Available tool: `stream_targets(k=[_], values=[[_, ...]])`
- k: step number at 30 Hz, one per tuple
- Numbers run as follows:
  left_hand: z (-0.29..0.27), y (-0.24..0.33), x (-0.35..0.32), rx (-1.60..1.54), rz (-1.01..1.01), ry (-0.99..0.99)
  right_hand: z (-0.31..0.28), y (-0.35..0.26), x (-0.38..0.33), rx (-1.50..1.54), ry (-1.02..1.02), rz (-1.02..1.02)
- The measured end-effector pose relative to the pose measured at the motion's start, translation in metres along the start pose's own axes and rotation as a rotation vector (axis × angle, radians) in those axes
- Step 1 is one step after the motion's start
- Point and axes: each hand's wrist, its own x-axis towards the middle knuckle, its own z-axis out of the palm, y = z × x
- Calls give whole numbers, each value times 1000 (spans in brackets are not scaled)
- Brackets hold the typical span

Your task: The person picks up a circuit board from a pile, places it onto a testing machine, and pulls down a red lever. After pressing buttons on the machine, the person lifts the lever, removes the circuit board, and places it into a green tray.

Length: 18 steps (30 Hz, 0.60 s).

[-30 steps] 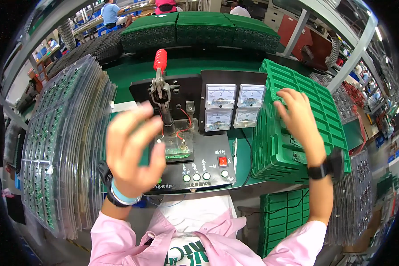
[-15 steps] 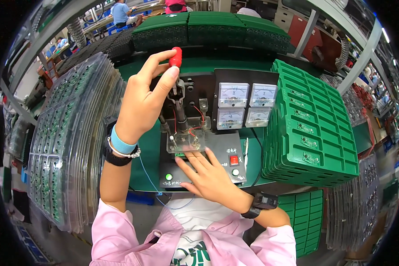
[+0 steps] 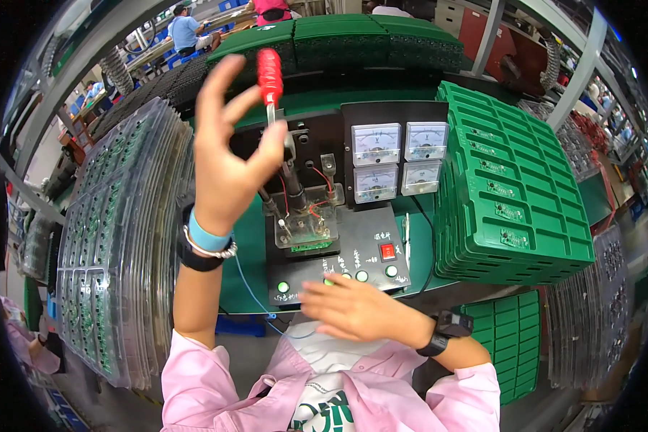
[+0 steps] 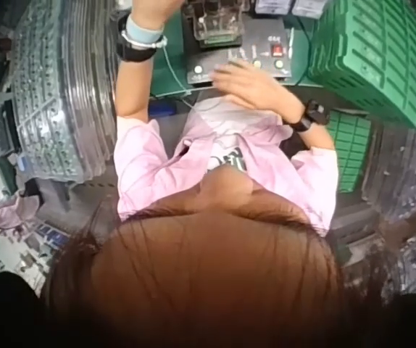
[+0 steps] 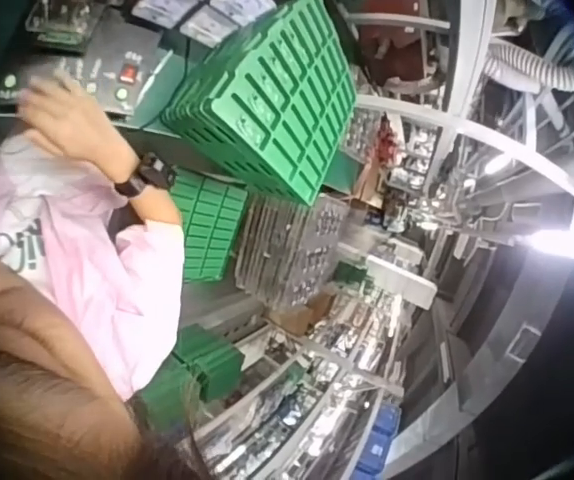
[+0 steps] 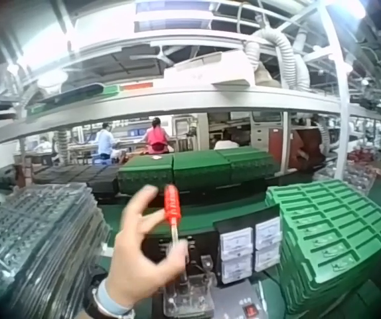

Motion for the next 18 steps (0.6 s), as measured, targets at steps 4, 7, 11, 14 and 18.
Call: stream_targets(k=[4, 7, 11, 14, 18], values=[[1, 29, -58, -195, 353, -215, 3, -12, -27, -25, 137, 30], [-15, 42, -105, -178, 31, -152, 23, -10, -43, -320, 276, 208], [-41, 24, -145, -115, -143, -230, 73, 8, -50, -875, 459, 227], [-52, 12, -159, -15, -271, -444, 101, 15, -55, -856, 574, 290], [-58, 7, -166, 46, -329, -559, 109, 17, -61, -920, 551, 270]])
